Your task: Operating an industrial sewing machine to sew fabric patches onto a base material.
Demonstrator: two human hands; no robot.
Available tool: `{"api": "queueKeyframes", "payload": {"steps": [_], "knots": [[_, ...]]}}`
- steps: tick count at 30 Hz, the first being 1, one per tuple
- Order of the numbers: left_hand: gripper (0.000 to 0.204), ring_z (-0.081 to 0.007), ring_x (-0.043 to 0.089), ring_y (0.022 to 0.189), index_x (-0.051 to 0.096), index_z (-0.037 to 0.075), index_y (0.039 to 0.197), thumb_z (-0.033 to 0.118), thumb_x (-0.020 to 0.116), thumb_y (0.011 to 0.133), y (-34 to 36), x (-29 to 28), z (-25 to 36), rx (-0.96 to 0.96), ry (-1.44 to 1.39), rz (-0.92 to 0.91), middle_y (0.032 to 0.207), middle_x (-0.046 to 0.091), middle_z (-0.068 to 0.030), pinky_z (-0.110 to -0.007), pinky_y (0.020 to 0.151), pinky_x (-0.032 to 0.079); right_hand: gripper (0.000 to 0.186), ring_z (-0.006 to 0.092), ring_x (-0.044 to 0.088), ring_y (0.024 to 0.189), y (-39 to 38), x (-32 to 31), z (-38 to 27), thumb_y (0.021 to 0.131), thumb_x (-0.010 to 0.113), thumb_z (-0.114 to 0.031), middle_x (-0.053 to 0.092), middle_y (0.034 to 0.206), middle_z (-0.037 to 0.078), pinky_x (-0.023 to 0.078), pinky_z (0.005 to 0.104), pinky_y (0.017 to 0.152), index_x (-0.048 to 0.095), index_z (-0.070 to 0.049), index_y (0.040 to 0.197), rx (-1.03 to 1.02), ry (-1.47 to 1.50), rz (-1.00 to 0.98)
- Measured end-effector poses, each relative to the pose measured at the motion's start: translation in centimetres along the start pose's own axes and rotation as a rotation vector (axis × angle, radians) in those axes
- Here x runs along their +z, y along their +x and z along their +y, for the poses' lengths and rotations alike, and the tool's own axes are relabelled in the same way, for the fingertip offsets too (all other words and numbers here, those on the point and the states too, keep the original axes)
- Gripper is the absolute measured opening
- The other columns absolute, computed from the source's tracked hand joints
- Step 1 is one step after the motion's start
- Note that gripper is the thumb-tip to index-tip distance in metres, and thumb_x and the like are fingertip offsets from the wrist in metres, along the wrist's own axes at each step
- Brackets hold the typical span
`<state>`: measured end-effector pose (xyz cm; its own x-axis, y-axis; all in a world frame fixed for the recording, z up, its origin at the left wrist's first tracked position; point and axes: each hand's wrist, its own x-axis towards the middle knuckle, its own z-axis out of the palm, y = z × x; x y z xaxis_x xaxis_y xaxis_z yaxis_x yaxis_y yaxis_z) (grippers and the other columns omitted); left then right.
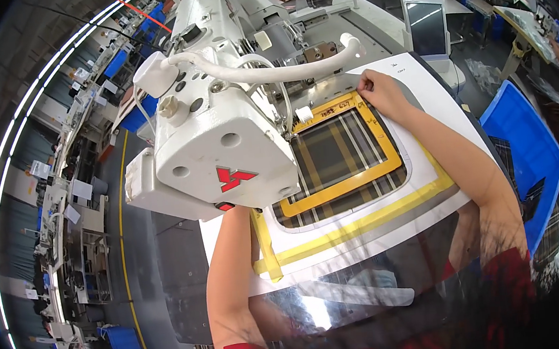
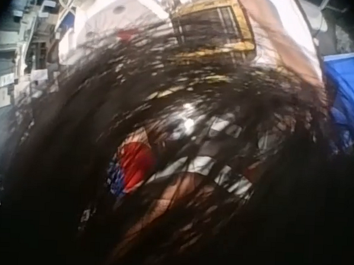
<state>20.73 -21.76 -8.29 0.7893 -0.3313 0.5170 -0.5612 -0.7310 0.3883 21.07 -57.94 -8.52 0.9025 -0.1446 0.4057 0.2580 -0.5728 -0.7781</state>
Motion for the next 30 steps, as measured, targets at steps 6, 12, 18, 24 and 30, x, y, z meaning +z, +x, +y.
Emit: {"api": "queueKeyframes", "payload": {"steps": [6, 12, 18, 24, 30], "knots": [[0.028, -0.0320, 0.058, 0.108, 0.063, 0.000, 0.109, 0.000, 0.058, 0.082, -1.3, -1.5, 0.9, -0.236, -0.105, -0.076, 0.109, 0.063, -0.0180, -0.038, 0.093, 0.044, 0.009, 0.0188, 0.060, 0.071, 0.7, 0.3, 0.4, 0.081, 0.064, -0.007, 0.065, 0.077, 0.007, 0.049, 0.0305, 0.067, 0.061, -0.001, 0.087, 0.043, 0.011, 0.019], [0.030, -0.0304, 0.057, 0.112, 0.062, 0.000, 0.112, 0.001, 0.057, 0.083, -3.9, -4.0, 3.3, -0.438, -0.204, -0.109, 0.114, 0.062, -0.0188, -0.038, 0.096, 0.043, 0.018, 0.0218, 0.062, 0.084, -2.6, -1.6, -2.1, 0.087, 0.064, -0.015, 0.065, 0.091, 0.010, 0.047, 0.0325, 0.077, 0.062, -0.001, 0.098, 0.017, 0.059, 0.179], [0.024, -0.0309, 0.064, 0.090, 0.064, 0.003, 0.102, 0.016, 0.067, 0.083, -11.5, -8.3, 7.0, 0.138, -0.104, -0.286, 0.103, 0.067, -0.0145, -0.040, 0.081, 0.050, 0.019, 0.0277, 0.062, 0.095, -16.1, -6.6, -7.8, 0.081, 0.070, -0.014, 0.066, 0.101, 0.011, 0.049, 0.0383, 0.082, 0.063, -0.006, 0.096, -0.530, -0.182, -0.319], [0.056, -0.0304, 0.054, 0.118, 0.054, 0.004, 0.124, 0.029, 0.074, 0.078, -10.7, -7.1, 10.7, 0.255, 0.064, -0.435, 0.130, 0.055, -0.0150, -0.043, 0.100, 0.042, 0.034, 0.0295, 0.062, 0.107, -16.9, -5.5, -9.0, 0.086, 0.066, -0.026, 0.066, 0.112, 0.015, 0.046, 0.0407, 0.096, 0.063, 0.000, 0.107, -0.572, -0.461, -0.371], [0.051, -0.0291, 0.056, 0.117, 0.058, 0.004, 0.118, 0.030, 0.074, 0.077, -10.5, -7.3, 10.6, 0.321, -0.002, -0.417, 0.129, 0.057, -0.0124, -0.041, 0.099, 0.043, 0.032, 0.0303, 0.062, 0.107, -17.1, -5.9, -9.3, 0.086, 0.066, -0.026, 0.066, 0.113, 0.016, 0.047, 0.0411, 0.095, 0.063, -0.001, 0.105, -0.623, -0.506, -0.396]]}}
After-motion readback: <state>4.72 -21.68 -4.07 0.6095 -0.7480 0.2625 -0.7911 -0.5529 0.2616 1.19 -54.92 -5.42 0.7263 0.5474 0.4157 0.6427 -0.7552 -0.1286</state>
